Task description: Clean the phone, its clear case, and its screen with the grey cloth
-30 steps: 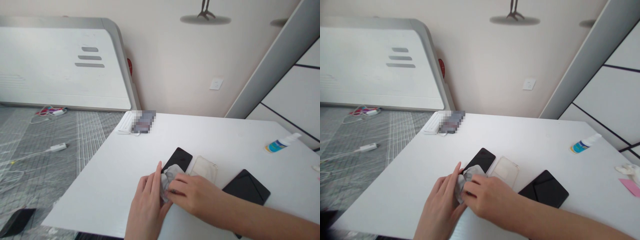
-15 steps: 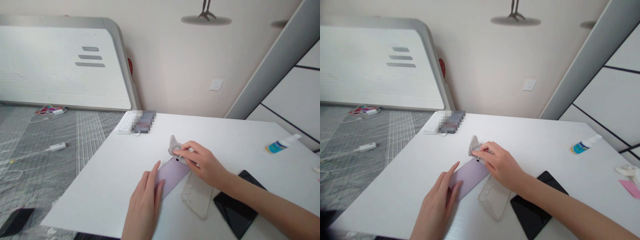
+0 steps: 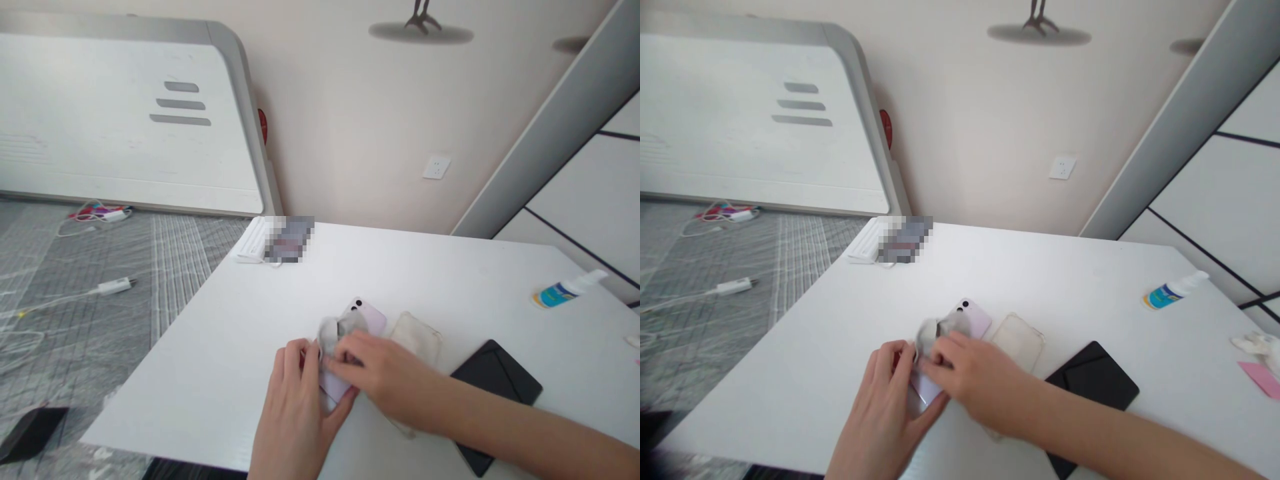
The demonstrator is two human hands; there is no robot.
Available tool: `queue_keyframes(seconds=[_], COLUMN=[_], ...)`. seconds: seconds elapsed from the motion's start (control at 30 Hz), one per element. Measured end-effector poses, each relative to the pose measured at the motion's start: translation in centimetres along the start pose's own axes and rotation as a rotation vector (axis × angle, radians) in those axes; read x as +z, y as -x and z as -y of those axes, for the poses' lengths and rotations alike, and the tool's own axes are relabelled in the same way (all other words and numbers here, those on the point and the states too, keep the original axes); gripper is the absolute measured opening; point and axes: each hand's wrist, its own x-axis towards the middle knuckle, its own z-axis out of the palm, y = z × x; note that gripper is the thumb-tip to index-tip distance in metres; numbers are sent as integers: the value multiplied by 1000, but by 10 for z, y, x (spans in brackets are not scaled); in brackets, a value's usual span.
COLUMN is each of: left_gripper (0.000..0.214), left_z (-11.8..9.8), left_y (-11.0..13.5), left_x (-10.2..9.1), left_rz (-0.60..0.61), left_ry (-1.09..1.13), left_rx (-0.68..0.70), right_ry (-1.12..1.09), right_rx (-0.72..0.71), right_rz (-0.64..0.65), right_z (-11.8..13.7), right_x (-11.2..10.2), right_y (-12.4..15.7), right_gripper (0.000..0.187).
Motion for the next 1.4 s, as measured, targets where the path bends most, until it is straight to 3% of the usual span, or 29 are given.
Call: queue_keyframes(seconds=[0.07,0.23,0.33,0.47,0.6,0.73,0.8,0.97,1.13,1.23,1.3,1.4], left_gripper=[55,78,87,74,80,62,55,68,52,63,69,61], left_z=[0,2,6,9,5,0,-1,-1,-1,-1,-1,-1], left_y=[0,4,7,10,9,8,8,9,9,7,7,7], left_x=[0,-4,-7,-8,-4,-1,-1,0,0,-1,-2,-1], left_rz=[11,34,77,55,37,11,-3,-19,15,-8,-15,8], left_ry=[-5,-40,-28,-59,-127,-121,-105,-106,-85,-94,-99,-88], left_rx=[6,12,70,105,45,1,-20,-46,-88,-79,-74,-89], right_ry=[-16,55,16,-23,45,-25,-76,-13,-156,-53,4,-68], right_rx=[-52,129,66,-20,149,39,-26,155,-82,117,217,47], right_rz=[24,-18,36,91,30,76,125,106,168,141,117,191], right_z=[-3,-40,-24,7,0,4,7,-1,10,-2,-9,-3], right_x=[2,-7,-10,-12,-15,-13,-13,-15,-12,-16,-19,-22], right_y=[-1,0,1,0,4,10,11,11,13,14,14,17], right_gripper=[21,32,38,36,53,85,87,90,93,89,97,102])
